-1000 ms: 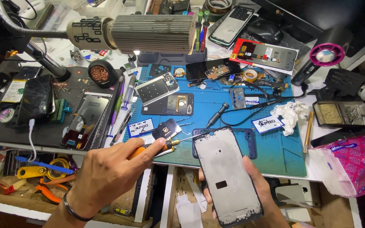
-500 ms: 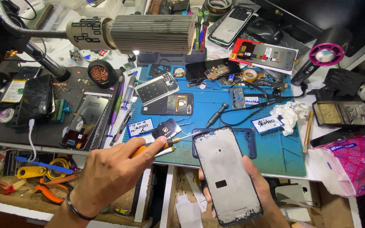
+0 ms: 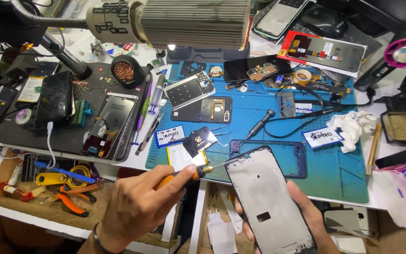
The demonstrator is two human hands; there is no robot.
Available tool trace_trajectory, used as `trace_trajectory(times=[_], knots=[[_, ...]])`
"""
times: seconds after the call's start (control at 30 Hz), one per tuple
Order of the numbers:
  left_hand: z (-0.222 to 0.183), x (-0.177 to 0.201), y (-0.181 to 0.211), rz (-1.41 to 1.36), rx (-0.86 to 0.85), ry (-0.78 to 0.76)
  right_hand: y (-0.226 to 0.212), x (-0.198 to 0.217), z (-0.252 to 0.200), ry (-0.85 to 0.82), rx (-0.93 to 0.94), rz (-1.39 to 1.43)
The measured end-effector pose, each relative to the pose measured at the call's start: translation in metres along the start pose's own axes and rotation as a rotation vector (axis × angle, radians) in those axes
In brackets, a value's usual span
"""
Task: Removing adhesive from a mobile phone screen frame using prying tools
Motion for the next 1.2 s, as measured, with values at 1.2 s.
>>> trace_trajectory(times=[1.2], knots=[[-0.013,-0.006,-0.006,0.121,0.026,0.008,0.01,0.019,0.001,0.112,0.015,-0.009]])
Point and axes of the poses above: each hand's wrist, its own z-axis towards the middle knuckle, its own x-axis out of the back of the hand, y = z × x, the point moved 5 cm from there along z, towards the middle knuckle, and after that the axes turned 1 degree about -y, right-handed, at the moved point
